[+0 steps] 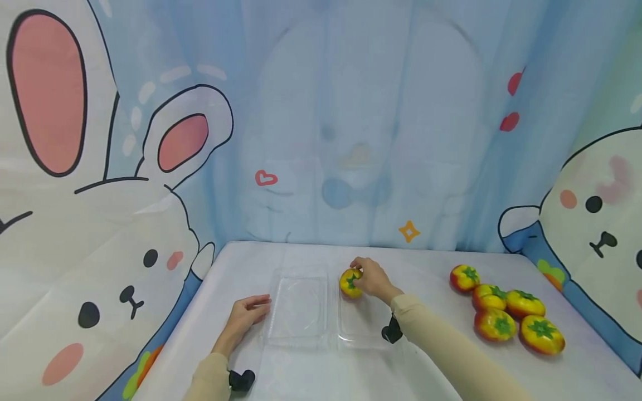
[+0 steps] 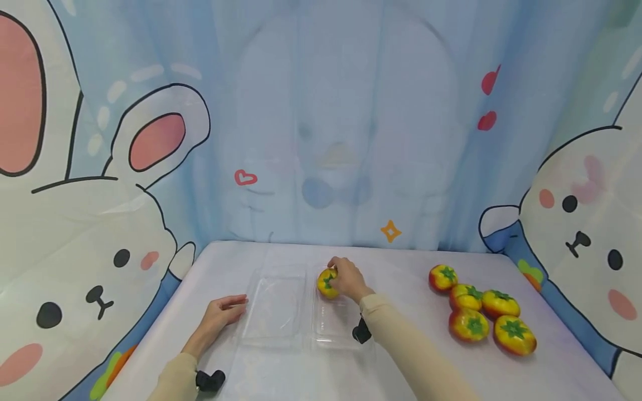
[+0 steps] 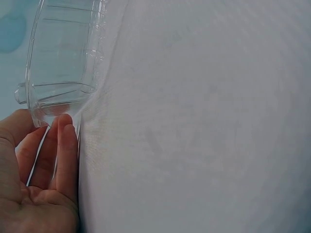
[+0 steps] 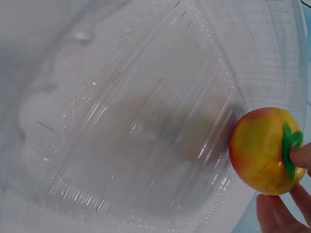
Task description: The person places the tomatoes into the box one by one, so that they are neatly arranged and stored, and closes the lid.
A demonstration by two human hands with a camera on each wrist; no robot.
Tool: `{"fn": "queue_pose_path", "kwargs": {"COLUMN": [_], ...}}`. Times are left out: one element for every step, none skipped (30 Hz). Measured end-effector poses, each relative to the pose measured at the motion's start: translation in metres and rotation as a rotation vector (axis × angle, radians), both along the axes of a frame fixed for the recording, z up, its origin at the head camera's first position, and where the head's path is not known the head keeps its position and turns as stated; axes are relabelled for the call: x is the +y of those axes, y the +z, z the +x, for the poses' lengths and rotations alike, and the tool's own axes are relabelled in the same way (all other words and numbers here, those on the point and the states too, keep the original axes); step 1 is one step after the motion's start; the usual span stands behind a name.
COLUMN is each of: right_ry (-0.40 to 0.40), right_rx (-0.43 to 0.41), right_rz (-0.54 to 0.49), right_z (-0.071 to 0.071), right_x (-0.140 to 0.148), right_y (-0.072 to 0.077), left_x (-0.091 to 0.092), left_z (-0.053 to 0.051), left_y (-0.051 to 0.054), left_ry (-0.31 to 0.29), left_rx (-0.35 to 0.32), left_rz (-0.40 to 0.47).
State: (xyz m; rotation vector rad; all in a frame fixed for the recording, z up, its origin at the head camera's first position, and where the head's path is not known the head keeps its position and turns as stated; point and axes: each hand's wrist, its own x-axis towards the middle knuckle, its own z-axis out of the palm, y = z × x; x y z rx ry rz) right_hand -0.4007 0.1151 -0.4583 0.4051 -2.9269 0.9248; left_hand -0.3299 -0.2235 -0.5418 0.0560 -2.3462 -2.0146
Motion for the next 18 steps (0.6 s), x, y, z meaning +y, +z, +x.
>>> {"fn": "queue_pose_path", "kwargs": {"right_ry": [0.002,0.004,0.008,0.012,0.015,0.021,0.022,0.02,0.017,0.013,0.01,0.009,0.005,0.001,-0.003,-0.005,-0.007,-0.012], "right_rx": [0.019,0.039,0.055,0.069,0.084,0.096,0.105,0.114,0.12,0.125,0.129,0.127,0.121,0.118,0.11,0.1,0.091,0.078], "right_rz": [0.009,0.021,0.028,0.033,0.04,0.045,0.046,0.046,0.043,0.042,0.042,0.041,0.04,0.042,0.042,0.044,0.044,0.044], "right_z": [-0.0004,-0.0009,-0.0016,-0.0017,-0.0016,-0.001,-0.0005,0.0,0.0003,0.0002,0.0003,0.0003,-0.0002,-0.0007,-0.001,-0.0012,-0.0011,-0.0011], "right_x": [0.0005,0.0009,0.0014,0.0012,0.0012,0.0013,0.0014,0.0015,0.0017,0.0017,0.0016,0.0015,0.0013,0.001,0.0006,0.0002,-0.0002,-0.0006], "right_y": [-0.0006,-0.0011,-0.0023,-0.0042,-0.0059,-0.007,-0.0079,-0.0085,-0.0089,-0.009,-0.0089,-0.0086,-0.0085,-0.0083,-0.0077,-0.007,-0.0064,-0.006], "left_x": [0.0004,0.0008,0.0008,0.0004,-0.0001,-0.0004,-0.0006,-0.0006,-0.0005,-0.0004,-0.0002,0.0,0.0002,0.0003,0.0004,0.0004,0.0004,0.0003], "left_z": [-0.0003,-0.0005,-0.0006,0.0001,0.001,0.0016,0.0021,0.0026,0.0027,0.0023,0.0021,0.0019,0.0016,0.0012,0.0008,0.0005,0.0004,0.0003], "left_y": [0.0005,0.0008,0.0006,0.0002,0.0002,0.0,-0.0001,0.0,0.0001,0.0,0.0,0.0002,0.0001,0.0002,0.0002,0.0002,0.0003,0.0004], "left_ry": [-0.002,-0.001,-0.004,-0.004,-0.003,-0.002,-0.001,0.0,-0.002,-0.002,-0.003,-0.003,-0.004,-0.005,-0.006,-0.005,-0.005,-0.009], "left_rx": [0.002,0.001,0.0,-0.002,-0.008,-0.013,-0.018,-0.022,-0.019,-0.017,-0.015,-0.012,-0.006,-0.001,0.001,-0.001,0.0,0.007], "left_rz": [0.001,-0.001,-0.001,-0.002,-0.002,-0.004,-0.005,-0.006,-0.01,-0.011,-0.014,-0.014,-0.017,-0.019,-0.018,-0.015,-0.015,-0.021]}}
